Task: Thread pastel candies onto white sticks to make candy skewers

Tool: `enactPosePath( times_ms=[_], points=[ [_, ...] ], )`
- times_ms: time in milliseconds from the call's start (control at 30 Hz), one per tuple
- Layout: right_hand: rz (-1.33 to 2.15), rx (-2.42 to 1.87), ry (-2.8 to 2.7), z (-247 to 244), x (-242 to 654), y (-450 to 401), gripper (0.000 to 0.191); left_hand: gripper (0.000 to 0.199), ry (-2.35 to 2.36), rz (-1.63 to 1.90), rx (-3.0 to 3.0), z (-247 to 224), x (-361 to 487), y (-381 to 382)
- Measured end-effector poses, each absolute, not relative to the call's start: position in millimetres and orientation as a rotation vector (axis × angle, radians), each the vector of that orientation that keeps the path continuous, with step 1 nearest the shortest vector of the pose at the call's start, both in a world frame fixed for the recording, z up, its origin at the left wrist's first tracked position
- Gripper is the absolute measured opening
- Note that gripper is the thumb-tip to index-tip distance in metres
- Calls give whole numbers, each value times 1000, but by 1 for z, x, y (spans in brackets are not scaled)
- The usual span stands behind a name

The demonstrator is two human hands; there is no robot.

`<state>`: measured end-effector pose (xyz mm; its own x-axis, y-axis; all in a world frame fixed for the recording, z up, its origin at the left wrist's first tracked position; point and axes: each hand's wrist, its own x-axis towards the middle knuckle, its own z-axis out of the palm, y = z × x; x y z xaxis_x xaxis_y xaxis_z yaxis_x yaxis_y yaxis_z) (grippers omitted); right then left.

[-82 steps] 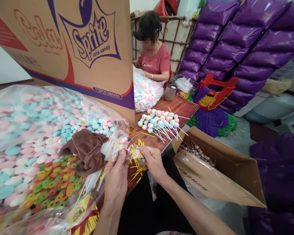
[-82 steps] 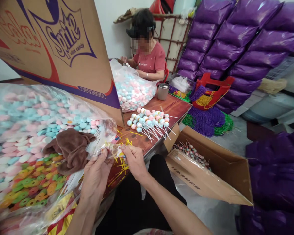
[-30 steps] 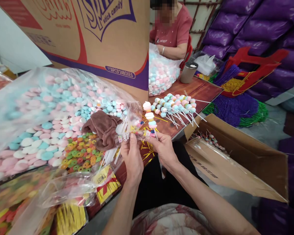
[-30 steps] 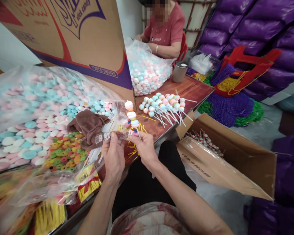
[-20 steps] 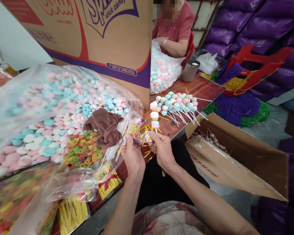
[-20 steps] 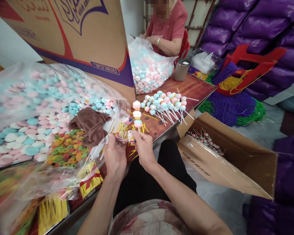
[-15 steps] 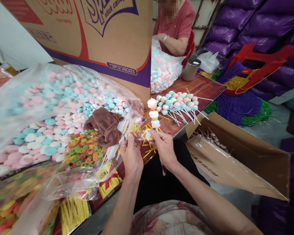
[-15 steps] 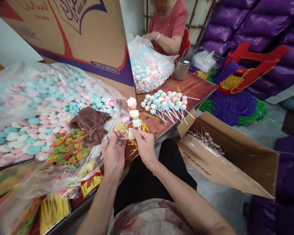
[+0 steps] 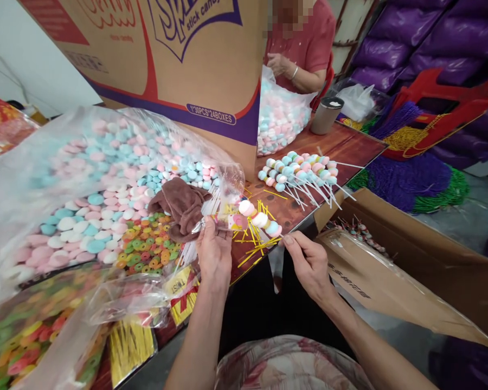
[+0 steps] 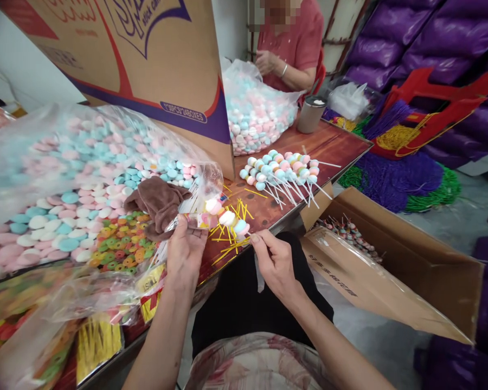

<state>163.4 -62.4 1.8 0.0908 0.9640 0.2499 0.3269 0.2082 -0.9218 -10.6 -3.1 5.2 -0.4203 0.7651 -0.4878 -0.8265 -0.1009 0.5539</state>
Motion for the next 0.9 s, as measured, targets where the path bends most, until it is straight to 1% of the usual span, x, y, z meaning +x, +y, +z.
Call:
enactPosePath(
  times_ms=[167, 267, 467, 667, 767, 900],
  points=[
    [641, -1295, -1524, 4, 172, -71, 32, 14, 984, 1748, -138, 6, -13, 0],
    [585, -1311, -1554, 3, 177, -73, 33, 15, 983, 1742, -117, 6, -14, 0],
    [467, -1331, -1643, -2, 187, -73, 29, 11, 983, 1759, 45, 3, -19, 1],
    [243, -1246, -1810, 3, 194, -70, 15, 27, 1055, 1782, 338, 2, -20, 0],
    [267, -1238, -1818, 5, 192, -71, 14, 28, 1078, 1786, 470, 2, -16, -1],
    [436, -1298, -1748, -2, 181, -72, 15, 26, 1051, 1777, 526, 0, -4, -5]
  ],
)
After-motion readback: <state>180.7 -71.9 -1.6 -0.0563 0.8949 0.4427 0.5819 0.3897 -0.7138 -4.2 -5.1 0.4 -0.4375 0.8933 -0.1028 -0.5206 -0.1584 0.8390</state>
